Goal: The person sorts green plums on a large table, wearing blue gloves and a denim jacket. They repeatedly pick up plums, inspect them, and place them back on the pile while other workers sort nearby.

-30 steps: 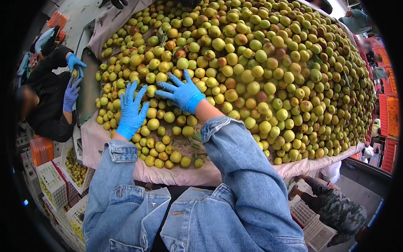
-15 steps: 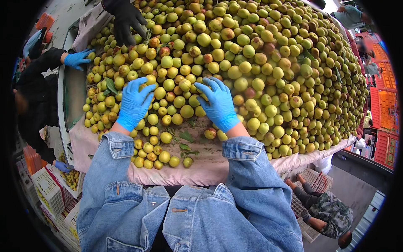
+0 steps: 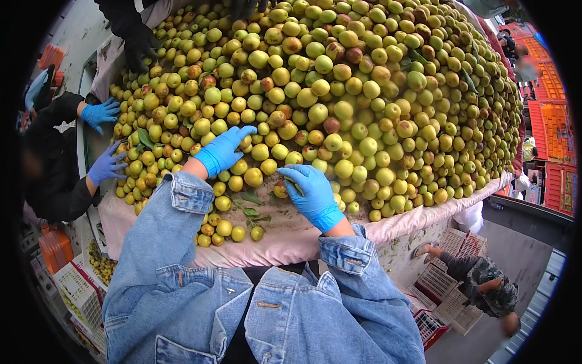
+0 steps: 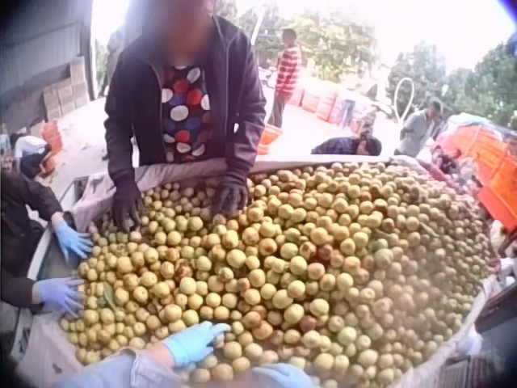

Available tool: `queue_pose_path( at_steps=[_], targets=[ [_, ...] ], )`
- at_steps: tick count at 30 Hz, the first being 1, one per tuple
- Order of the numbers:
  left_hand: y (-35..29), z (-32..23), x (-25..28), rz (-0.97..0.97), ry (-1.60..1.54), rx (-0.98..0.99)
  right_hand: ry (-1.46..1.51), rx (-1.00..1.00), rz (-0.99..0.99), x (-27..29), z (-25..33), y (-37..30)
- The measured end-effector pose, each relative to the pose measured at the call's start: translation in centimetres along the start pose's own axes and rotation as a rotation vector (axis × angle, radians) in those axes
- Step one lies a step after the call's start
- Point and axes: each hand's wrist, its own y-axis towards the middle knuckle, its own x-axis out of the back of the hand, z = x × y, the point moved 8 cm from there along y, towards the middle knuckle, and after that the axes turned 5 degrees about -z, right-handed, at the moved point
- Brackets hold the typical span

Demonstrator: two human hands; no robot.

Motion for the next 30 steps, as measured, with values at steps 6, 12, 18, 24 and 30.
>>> queue_pose_path(
  at_steps=[6,12,18,24,30],
  targets=[
    [-7.4,2.8,2.1,-0.1,-1.162,0.321,0.01,0.022,0.031,-0.3,0.4,-0.1],
    [-23.9,6.6,4.3,-0.424,-2.014,0.367,0.05,0.036,0.111,-2.2,1.3,1.7],
    [-47.4,16.3,-3.0,-1.107,-2.274,0.757,0.021,0.05,0.165,-3.9,2.4,2.1],
    [-80.3,25.4,6.1,-2.541,-1.468,0.749,-0.048,0.064,0.164,-3.0,1.7,2.7],
    [-65.3,22.7,11.4,-2.055,-1.094,0.764,-0.2,0.139,0.116,-4.1,1.3,4.1]
  ],
)
